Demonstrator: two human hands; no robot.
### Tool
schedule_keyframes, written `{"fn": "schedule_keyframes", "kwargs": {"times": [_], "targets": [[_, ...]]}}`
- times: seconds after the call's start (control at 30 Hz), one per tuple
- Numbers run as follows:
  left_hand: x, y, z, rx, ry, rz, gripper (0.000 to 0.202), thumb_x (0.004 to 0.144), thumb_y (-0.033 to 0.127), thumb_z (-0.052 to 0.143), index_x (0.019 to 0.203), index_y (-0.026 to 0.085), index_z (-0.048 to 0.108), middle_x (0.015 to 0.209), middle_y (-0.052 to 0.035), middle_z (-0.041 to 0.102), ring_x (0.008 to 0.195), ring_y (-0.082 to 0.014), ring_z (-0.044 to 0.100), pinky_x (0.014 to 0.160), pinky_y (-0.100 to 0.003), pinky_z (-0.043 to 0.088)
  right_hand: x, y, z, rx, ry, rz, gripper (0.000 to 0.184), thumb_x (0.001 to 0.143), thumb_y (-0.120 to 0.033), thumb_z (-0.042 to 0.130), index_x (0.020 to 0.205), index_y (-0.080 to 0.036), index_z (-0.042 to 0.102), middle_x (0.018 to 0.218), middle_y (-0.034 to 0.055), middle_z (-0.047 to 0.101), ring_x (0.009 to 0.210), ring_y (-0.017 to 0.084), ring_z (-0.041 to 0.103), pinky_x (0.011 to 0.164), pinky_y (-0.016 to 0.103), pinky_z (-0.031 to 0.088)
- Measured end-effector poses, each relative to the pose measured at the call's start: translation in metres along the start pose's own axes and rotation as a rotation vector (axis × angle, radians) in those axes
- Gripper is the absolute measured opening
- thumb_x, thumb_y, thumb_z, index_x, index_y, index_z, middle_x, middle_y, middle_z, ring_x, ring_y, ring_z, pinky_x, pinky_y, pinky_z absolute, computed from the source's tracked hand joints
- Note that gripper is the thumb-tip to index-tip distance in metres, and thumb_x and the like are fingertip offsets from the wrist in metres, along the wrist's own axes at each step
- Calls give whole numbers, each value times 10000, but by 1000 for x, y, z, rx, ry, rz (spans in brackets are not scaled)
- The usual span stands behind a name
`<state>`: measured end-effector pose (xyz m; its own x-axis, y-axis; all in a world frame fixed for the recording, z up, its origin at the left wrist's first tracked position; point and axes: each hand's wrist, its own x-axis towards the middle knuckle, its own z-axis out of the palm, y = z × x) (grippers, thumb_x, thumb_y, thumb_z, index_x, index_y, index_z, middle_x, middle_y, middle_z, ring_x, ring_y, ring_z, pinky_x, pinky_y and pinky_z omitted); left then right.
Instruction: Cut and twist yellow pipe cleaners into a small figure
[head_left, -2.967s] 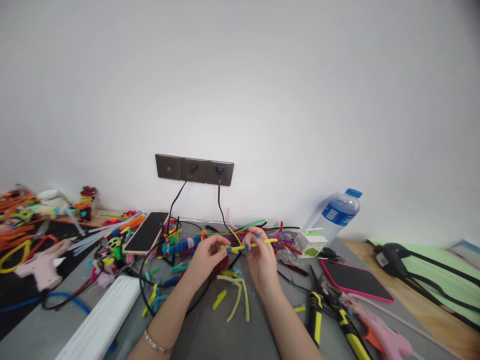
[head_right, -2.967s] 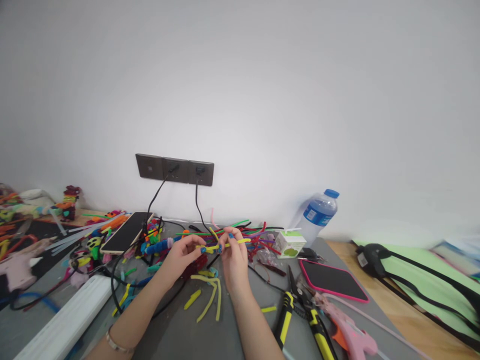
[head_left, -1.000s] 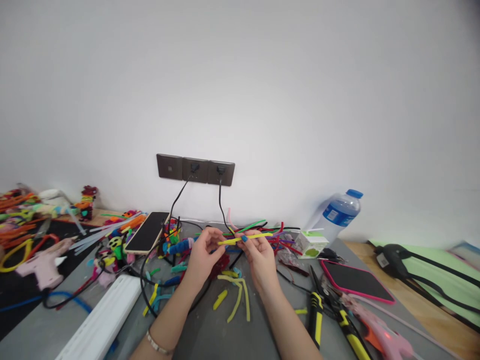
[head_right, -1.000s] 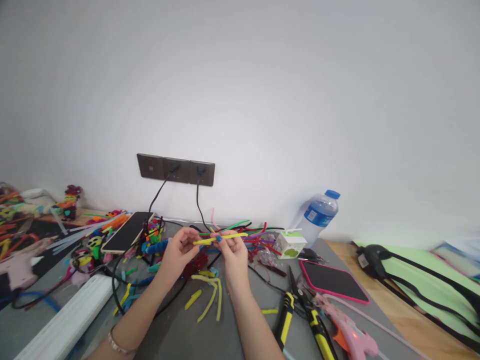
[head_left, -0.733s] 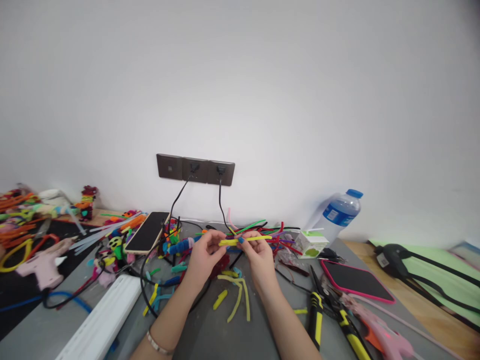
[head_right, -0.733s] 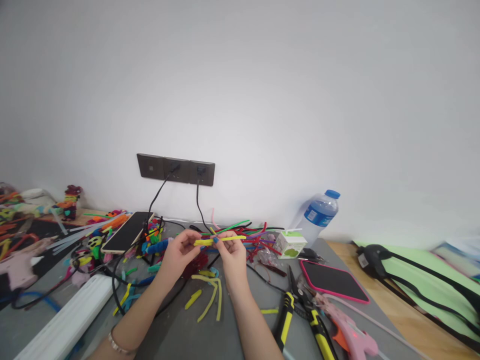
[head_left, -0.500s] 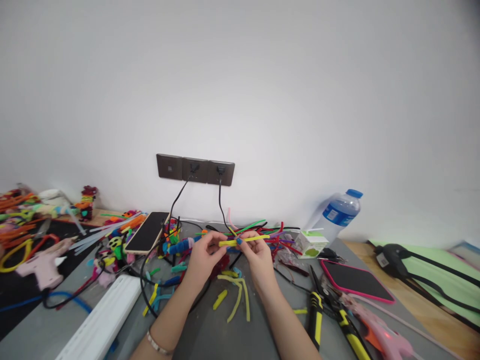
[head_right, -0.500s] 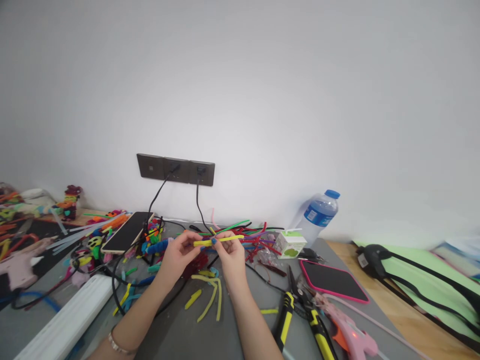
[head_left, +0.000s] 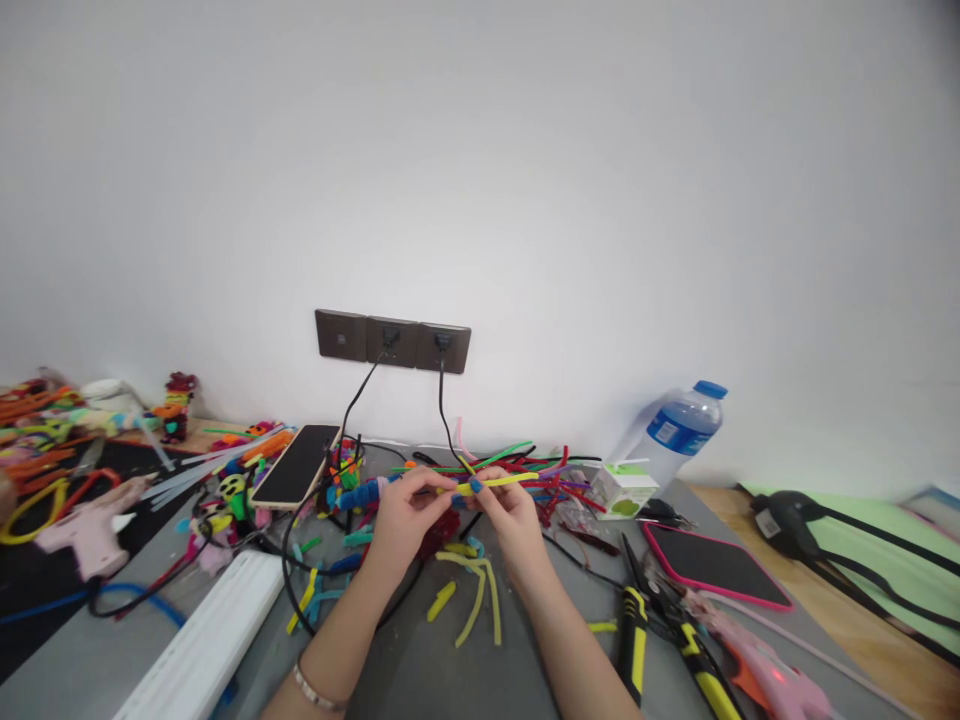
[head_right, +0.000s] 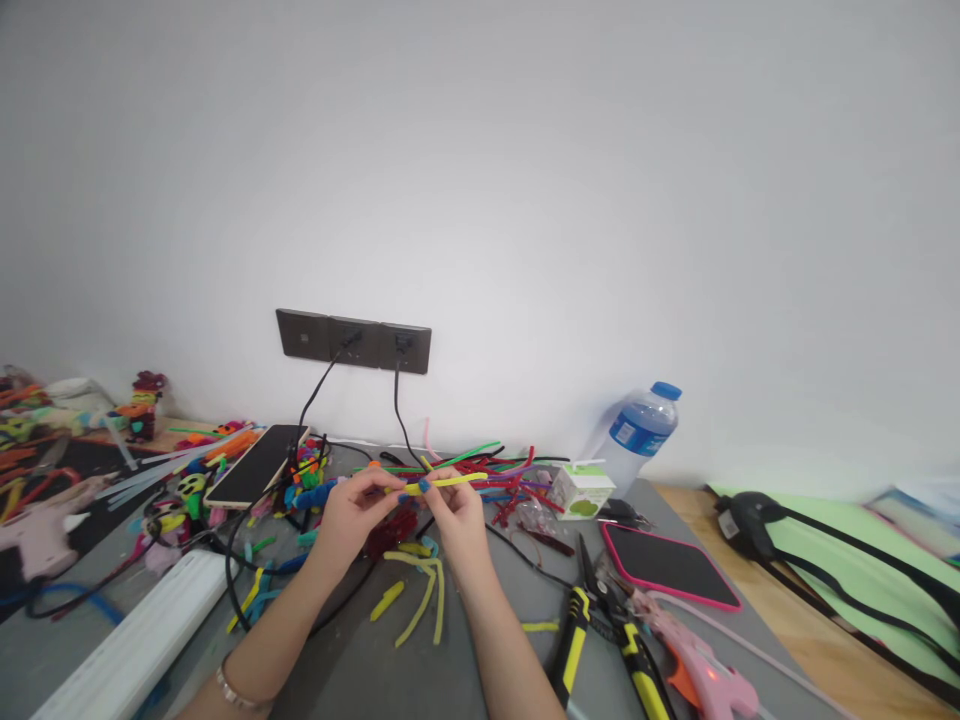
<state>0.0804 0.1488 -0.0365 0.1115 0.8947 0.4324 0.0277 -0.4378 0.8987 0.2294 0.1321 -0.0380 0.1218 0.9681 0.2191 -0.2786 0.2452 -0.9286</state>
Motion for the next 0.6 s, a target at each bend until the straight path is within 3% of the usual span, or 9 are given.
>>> {"fn": "schedule_keyframes", "kwargs": {"times": [0.6], "targets": [[-1, 0, 0, 44, 11, 3, 65, 741, 223, 674, 778, 172, 690, 746, -23, 675, 677, -147, 624, 604, -228, 508, -2, -1, 2, 56, -72, 0, 276, 722, -408, 751, 729, -210, 559, 818, 21, 663, 657, 163, 627, 679, 322, 531]]}}
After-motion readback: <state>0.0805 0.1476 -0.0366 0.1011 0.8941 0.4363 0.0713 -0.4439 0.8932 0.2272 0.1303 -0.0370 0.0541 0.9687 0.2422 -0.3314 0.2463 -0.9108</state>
